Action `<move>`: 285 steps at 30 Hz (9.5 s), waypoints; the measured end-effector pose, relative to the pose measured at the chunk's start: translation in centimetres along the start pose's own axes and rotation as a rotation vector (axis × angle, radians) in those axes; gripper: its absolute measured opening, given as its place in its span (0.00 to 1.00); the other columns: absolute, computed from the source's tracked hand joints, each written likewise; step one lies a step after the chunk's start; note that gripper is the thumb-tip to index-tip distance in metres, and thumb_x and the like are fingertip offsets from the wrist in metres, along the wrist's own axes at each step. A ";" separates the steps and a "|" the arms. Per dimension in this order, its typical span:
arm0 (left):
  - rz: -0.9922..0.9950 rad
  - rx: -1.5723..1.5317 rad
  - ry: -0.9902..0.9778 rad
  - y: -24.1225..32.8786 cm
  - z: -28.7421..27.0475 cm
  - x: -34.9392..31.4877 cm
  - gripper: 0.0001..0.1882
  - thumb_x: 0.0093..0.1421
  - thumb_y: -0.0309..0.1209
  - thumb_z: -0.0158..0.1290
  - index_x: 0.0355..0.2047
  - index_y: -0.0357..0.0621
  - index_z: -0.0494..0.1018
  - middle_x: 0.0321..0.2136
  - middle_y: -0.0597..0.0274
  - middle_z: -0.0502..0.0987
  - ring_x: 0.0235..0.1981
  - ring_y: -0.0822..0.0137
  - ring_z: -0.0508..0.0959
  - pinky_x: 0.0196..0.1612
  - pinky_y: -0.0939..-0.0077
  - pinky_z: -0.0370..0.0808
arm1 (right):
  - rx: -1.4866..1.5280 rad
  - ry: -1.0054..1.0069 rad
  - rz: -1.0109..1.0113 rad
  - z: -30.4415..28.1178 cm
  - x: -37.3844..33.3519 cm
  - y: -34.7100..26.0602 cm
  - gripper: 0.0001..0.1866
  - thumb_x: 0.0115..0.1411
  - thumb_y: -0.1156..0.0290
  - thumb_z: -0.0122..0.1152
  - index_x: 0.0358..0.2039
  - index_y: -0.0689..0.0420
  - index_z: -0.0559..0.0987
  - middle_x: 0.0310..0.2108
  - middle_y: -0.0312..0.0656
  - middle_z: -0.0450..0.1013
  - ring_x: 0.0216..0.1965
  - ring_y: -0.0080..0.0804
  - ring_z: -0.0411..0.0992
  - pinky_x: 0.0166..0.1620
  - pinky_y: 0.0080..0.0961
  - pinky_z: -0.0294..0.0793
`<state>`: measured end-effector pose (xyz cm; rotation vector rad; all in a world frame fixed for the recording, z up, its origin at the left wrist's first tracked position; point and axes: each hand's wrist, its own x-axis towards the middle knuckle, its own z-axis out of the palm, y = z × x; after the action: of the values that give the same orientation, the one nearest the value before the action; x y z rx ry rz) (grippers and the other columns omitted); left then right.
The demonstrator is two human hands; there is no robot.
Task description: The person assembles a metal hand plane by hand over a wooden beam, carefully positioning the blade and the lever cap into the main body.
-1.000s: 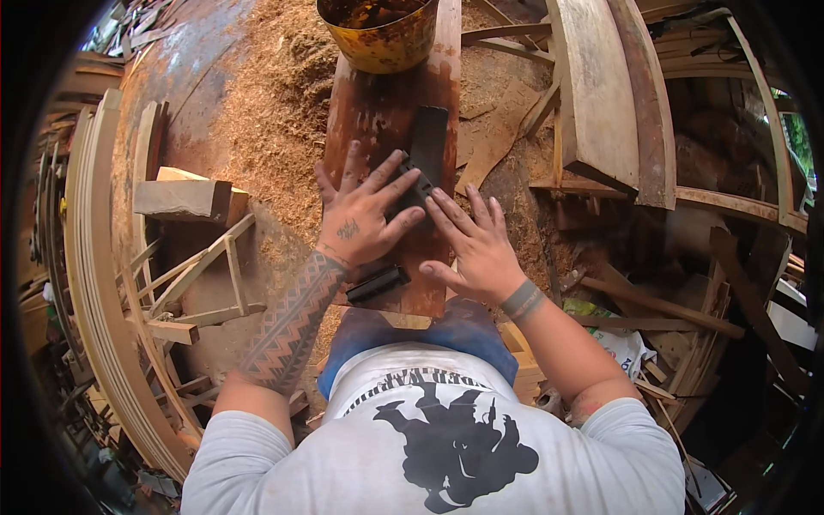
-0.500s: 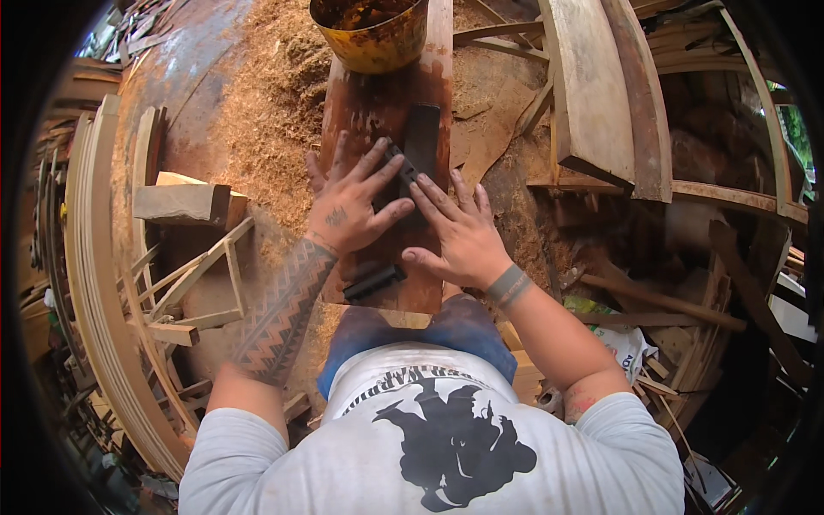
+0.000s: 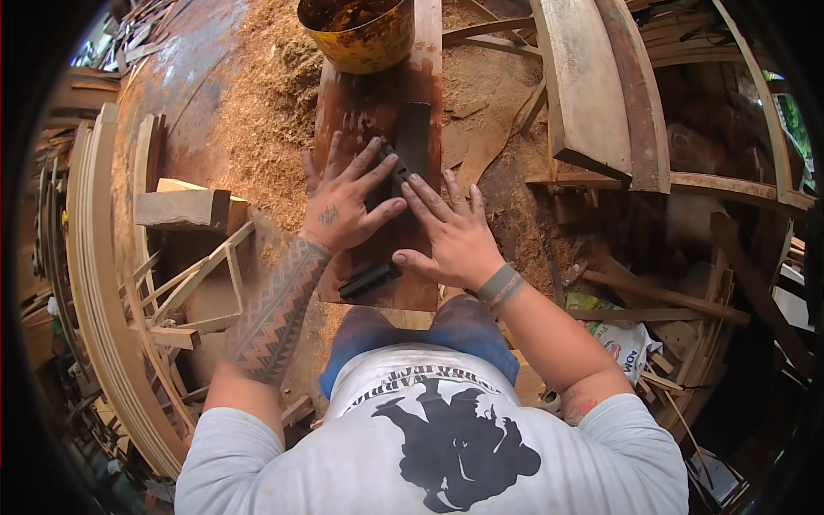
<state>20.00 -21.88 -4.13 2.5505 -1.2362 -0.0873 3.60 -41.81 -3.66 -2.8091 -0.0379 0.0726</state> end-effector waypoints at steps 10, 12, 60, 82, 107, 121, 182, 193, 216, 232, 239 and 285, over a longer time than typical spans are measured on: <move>0.035 -0.072 -0.021 6.5 0.6 -3.8 0.43 0.66 0.73 0.57 0.72 0.62 0.79 0.81 0.62 0.65 0.87 0.45 0.44 0.78 0.21 0.21 | 0.006 -0.137 0.003 -3.1 -7.0 0.7 0.56 0.68 0.21 0.52 0.86 0.45 0.59 0.87 0.35 0.51 0.86 0.59 0.41 0.82 0.69 0.36; 0.021 -0.100 -0.044 6.8 0.7 -4.0 0.42 0.66 0.73 0.58 0.71 0.65 0.79 0.80 0.64 0.66 0.87 0.44 0.44 0.78 0.19 0.21 | 0.021 -0.174 0.009 -3.4 -7.5 0.8 0.56 0.68 0.21 0.52 0.86 0.44 0.59 0.87 0.35 0.51 0.86 0.59 0.41 0.82 0.69 0.36; -0.303 -1.540 -0.158 7.6 -16.3 -6.1 0.13 0.71 0.30 0.63 0.48 0.31 0.82 0.42 0.59 0.87 0.41 0.74 0.84 0.50 0.75 0.81 | 1.559 -0.113 0.116 -16.7 -2.5 -5.0 0.12 0.75 0.65 0.72 0.43 0.63 0.84 0.31 0.27 0.75 0.33 0.12 0.70 0.35 0.16 0.68; -0.190 -1.759 -0.191 12.0 -25.2 -8.8 0.21 0.70 0.32 0.68 0.57 0.29 0.80 0.41 0.63 0.85 0.38 0.79 0.81 0.41 0.83 0.77 | 1.824 -0.052 0.086 -21.1 -4.9 -8.4 0.10 0.78 0.69 0.64 0.41 0.63 0.78 0.22 0.36 0.71 0.21 0.22 0.67 0.28 0.24 0.68; -0.218 -1.654 -0.302 10.9 -22.7 -8.7 0.15 0.71 0.32 0.68 0.47 0.29 0.84 0.37 0.61 0.86 0.38 0.75 0.84 0.43 0.78 0.79 | 1.655 0.079 -0.022 -20.6 -6.2 -8.1 0.11 0.75 0.67 0.71 0.43 0.64 0.84 0.28 0.31 0.75 0.27 0.14 0.67 0.30 0.18 0.64; -0.170 -1.553 -0.325 11.1 -21.7 -8.8 0.16 0.70 0.34 0.71 0.47 0.31 0.85 0.34 0.65 0.86 0.32 0.81 0.78 0.34 0.82 0.72 | 1.613 0.102 -0.043 -20.9 -6.4 -7.8 0.10 0.75 0.70 0.71 0.43 0.65 0.84 0.33 0.34 0.80 0.30 0.13 0.69 0.32 0.17 0.65; 0.156 0.055 -0.016 3.4 -1.4 -1.4 0.39 0.70 0.59 0.60 0.75 0.53 0.73 0.77 0.70 0.69 0.75 0.49 0.64 0.78 0.43 0.52 | 0.416 0.107 -0.086 -1.6 -0.9 4.3 0.34 0.72 0.63 0.67 0.77 0.55 0.71 0.45 0.51 0.81 0.47 0.54 0.81 0.54 0.45 0.82; 0.117 0.088 -0.076 4.4 -1.7 -2.2 0.43 0.71 0.65 0.56 0.78 0.56 0.70 0.79 0.68 0.68 0.85 0.49 0.51 0.82 0.35 0.34 | 0.326 0.072 -0.023 -1.2 -1.6 2.8 0.33 0.75 0.64 0.65 0.78 0.55 0.71 0.43 0.51 0.79 0.47 0.53 0.80 0.53 0.46 0.81; 0.169 0.114 -0.100 4.9 -1.4 -2.7 0.49 0.71 0.72 0.49 0.79 0.50 0.68 0.79 0.62 0.67 0.86 0.51 0.47 0.81 0.25 0.22 | 0.317 0.165 -0.076 -0.7 -2.9 2.1 0.34 0.73 0.70 0.64 0.78 0.58 0.70 0.41 0.51 0.74 0.43 0.53 0.77 0.51 0.45 0.80; 0.134 0.141 -0.081 5.5 -1.2 -2.5 0.52 0.70 0.75 0.46 0.78 0.48 0.69 0.79 0.61 0.68 0.86 0.52 0.50 0.81 0.25 0.21 | 0.277 0.095 -0.044 -0.6 -2.8 2.0 0.33 0.74 0.67 0.61 0.78 0.55 0.71 0.40 0.50 0.73 0.42 0.52 0.77 0.49 0.45 0.81; 0.127 0.137 -0.069 5.6 -1.0 -2.6 0.50 0.71 0.74 0.47 0.77 0.48 0.71 0.79 0.60 0.68 0.85 0.51 0.52 0.80 0.25 0.22 | 0.271 0.032 -0.022 -1.6 -4.1 2.3 0.34 0.74 0.61 0.65 0.79 0.50 0.71 0.47 0.52 0.74 0.52 0.54 0.75 0.58 0.47 0.78; 0.091 0.114 -0.115 4.9 -1.1 -2.2 0.56 0.69 0.79 0.42 0.80 0.46 0.65 0.81 0.57 0.65 0.87 0.52 0.47 0.80 0.24 0.20 | -0.113 0.035 -0.076 -2.2 -1.3 0.2 0.49 0.70 0.42 0.60 0.84 0.54 0.60 0.86 0.42 0.53 0.85 0.56 0.48 0.81 0.70 0.46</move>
<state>15.15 -22.79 -1.77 2.6133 -1.4373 -0.1487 2.41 -42.73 -1.63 -2.9177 -0.1452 0.0032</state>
